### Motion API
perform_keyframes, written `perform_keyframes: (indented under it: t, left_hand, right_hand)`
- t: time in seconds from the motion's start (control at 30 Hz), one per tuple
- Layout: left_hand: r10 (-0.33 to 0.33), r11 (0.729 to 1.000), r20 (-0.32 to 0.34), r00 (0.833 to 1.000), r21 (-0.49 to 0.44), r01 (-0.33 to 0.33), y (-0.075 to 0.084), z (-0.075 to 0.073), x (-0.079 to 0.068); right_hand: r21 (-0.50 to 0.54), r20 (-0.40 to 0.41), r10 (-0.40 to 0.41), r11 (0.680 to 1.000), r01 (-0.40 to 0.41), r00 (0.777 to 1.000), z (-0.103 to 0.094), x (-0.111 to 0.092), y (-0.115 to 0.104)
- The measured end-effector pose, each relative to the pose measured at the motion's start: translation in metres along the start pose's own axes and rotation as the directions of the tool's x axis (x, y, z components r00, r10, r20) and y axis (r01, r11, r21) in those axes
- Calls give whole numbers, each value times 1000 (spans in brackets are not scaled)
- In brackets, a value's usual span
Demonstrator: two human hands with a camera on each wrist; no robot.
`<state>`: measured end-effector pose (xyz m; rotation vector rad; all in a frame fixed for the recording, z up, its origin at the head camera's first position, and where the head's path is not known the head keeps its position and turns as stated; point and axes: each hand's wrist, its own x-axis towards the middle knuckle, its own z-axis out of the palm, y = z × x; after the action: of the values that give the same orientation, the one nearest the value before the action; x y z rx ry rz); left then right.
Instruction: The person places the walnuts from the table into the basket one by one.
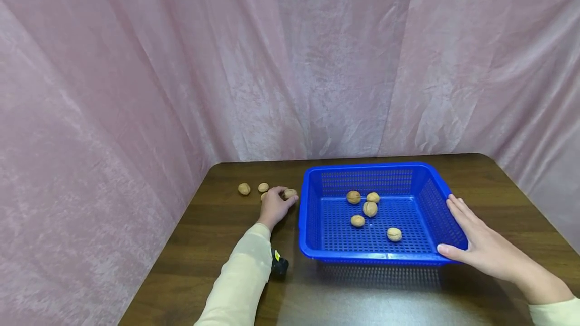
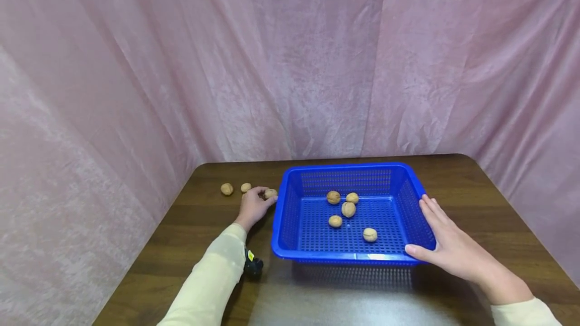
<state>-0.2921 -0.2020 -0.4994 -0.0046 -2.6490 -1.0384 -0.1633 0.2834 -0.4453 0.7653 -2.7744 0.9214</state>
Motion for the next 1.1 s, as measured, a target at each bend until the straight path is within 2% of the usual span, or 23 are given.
perform_keyframes:
  t: [0.27,0.53,0.83,1.0,1.1]
  left_hand:
    - [32,998,-21,999,-46,-33,26,-19,6]
    - [111,994,-44,993,-5,-111,62,-47,11]
    - [268,963,-39,963,-9,-268,111,-62,10]
    - [307,951,10,952,-19,-307,135,-63,5]
    - [334,942,17,942,-19,-334,147,-62,4]
  right_hand:
    - [-13,-7,-11,1000,11,1000,0,-1,-1]
    - [-14,-5,-15,1000,15,1000,0,-1,-1]
    - [-12,-2,-12,1000,12,1000,0,-1,0]
    - [-16,-2,-11,1000,11,1000,0,-1,-1]
    - [-20,0,-4,1000,4,1000,1,0,-1]
